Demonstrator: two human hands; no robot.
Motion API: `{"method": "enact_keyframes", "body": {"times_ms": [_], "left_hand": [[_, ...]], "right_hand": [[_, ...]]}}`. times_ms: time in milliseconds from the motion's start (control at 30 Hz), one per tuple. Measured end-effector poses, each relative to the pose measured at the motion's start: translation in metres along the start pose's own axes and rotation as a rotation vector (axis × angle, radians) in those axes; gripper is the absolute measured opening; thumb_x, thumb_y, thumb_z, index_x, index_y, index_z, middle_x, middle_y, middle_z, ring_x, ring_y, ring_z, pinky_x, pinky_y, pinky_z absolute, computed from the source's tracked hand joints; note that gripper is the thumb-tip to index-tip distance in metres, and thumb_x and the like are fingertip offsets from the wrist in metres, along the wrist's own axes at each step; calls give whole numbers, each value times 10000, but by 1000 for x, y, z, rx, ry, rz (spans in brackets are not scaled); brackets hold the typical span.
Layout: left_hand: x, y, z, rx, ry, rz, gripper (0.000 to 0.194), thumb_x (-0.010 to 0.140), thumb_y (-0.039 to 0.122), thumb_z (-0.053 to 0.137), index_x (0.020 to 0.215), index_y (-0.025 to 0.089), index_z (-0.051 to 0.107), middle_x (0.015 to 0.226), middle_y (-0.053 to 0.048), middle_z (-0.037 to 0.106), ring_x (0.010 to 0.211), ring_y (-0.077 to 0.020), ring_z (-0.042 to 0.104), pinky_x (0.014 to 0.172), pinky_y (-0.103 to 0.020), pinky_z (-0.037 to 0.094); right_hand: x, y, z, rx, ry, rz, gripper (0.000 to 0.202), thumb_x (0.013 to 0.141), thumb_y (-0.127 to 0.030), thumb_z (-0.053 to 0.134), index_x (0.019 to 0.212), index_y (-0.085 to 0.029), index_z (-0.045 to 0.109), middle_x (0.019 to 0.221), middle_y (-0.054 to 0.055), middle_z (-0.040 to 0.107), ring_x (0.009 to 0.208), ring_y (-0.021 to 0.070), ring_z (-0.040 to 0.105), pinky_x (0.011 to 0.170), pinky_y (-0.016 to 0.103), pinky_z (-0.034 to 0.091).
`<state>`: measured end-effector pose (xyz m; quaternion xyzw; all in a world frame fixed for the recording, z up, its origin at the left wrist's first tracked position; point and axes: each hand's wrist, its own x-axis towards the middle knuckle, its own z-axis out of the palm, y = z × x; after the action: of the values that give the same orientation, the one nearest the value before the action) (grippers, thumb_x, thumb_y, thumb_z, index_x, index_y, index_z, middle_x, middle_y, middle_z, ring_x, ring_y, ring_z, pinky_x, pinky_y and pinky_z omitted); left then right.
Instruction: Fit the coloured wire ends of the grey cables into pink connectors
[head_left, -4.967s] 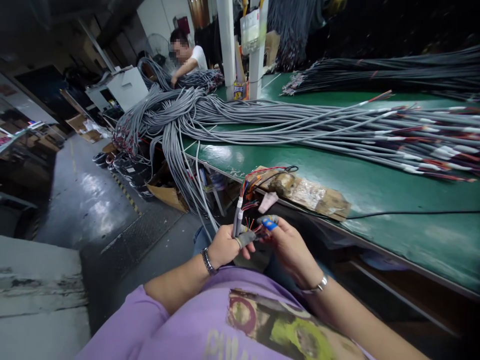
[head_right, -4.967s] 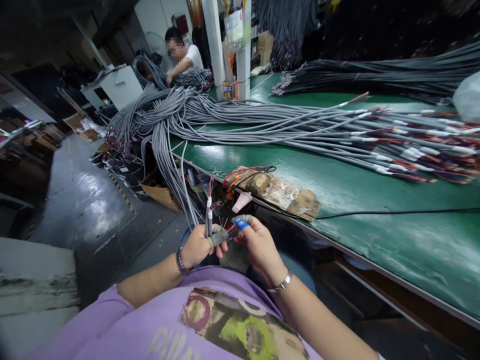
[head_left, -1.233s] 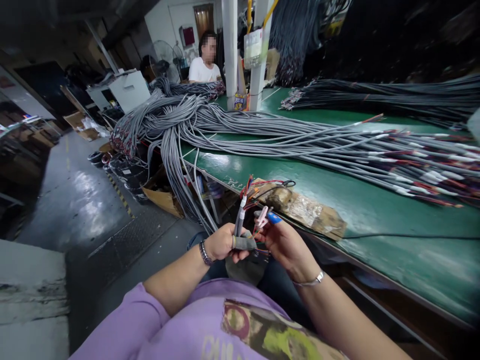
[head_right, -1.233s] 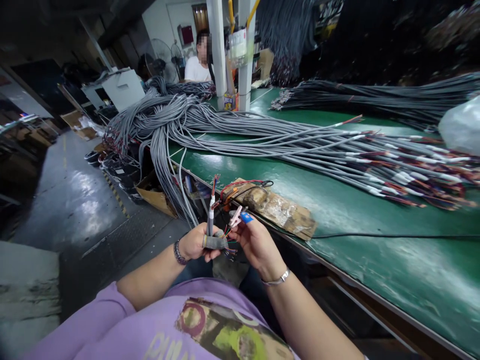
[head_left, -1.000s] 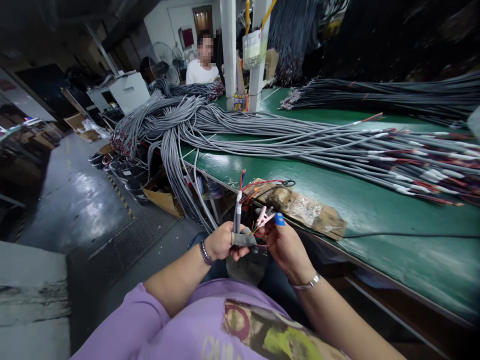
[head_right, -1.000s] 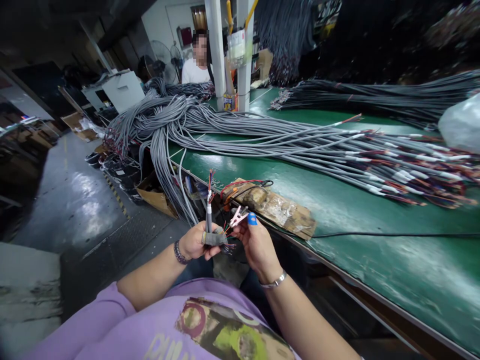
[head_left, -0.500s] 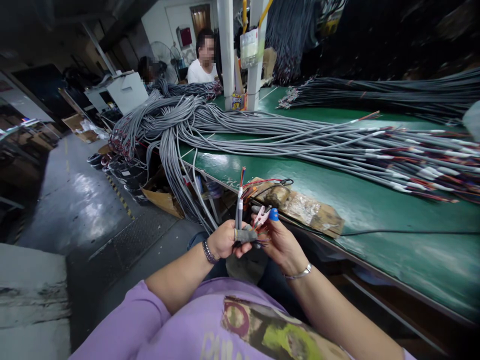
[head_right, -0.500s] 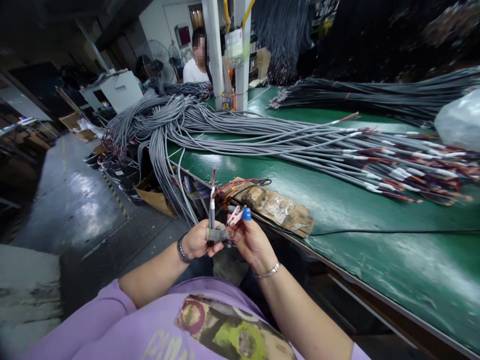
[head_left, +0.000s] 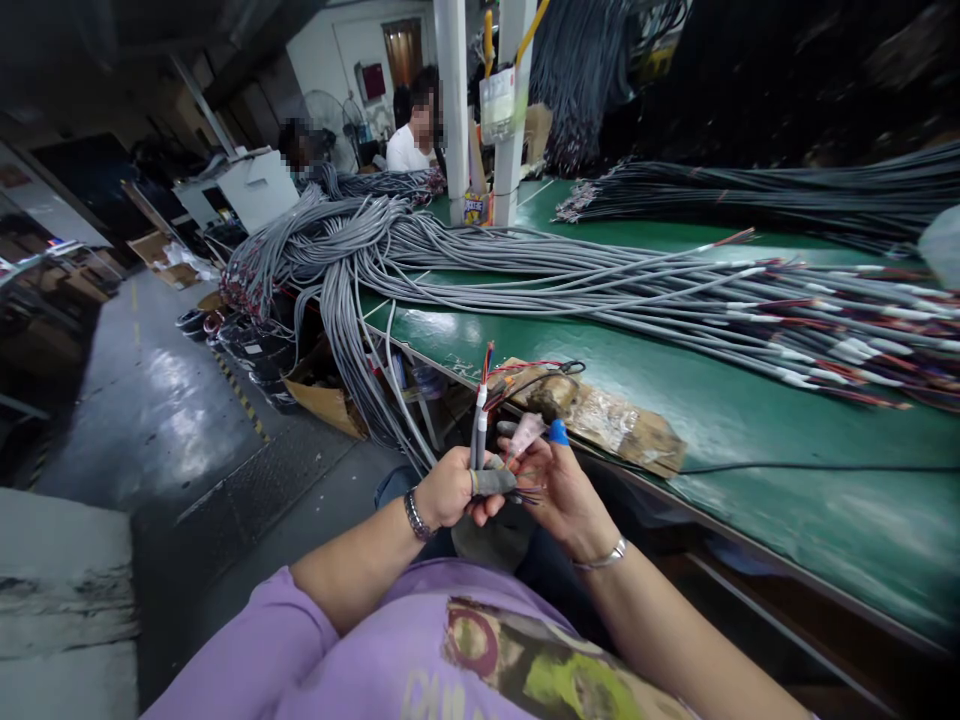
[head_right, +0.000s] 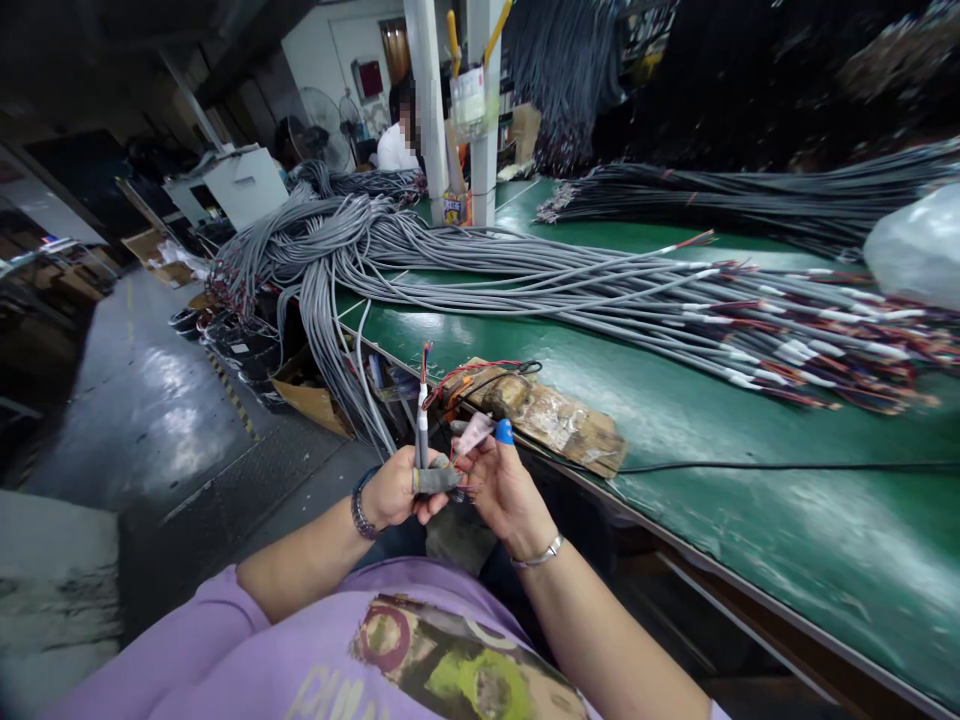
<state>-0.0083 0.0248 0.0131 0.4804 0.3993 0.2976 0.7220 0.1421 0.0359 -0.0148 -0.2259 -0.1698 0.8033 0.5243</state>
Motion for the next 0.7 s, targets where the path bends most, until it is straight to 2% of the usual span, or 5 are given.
{"method": "enact_keyframes", "body": {"times_ms": [133, 267, 533, 700], "left_hand": [[-11, 4, 9, 83, 48, 29, 483, 639, 576, 709, 592, 126, 539, 465, 14, 546, 314, -58, 449, 318, -179, 301], [-15, 6, 18, 85, 128, 62, 486, 651, 589, 689, 586, 134, 530, 479, 14, 541, 327, -56, 453, 327, -179, 271], [-10, 4, 18, 69, 186, 84, 488, 681, 589, 660, 566, 136, 518, 485, 10, 539, 322, -57, 445, 328, -191, 239], [-6, 3, 19, 51, 181, 82, 478, 676, 576, 668, 574, 136, 513, 489, 11, 545, 314, -55, 439, 324, -188, 238]], "right_hand": [[-4, -3, 4, -32, 4, 25, 399, 693, -572, 712, 827, -200, 662, 767, 16, 695, 591, 143, 617, 553, 278, 524], [-6, -4, 7, -134, 51, -61, 280, 730, -448, 730, 774, -178, 667, 648, 1, 643, 557, 124, 574, 535, 243, 481], [-7, 0, 3, -438, 193, -376, 370, 736, -576, 667, 678, -211, 682, 617, 19, 635, 542, 141, 521, 510, 260, 423], [-1, -1, 6, -258, 65, -161, 459, 674, -649, 673, 693, -191, 688, 642, 27, 655, 559, 161, 570, 530, 283, 468]]}}
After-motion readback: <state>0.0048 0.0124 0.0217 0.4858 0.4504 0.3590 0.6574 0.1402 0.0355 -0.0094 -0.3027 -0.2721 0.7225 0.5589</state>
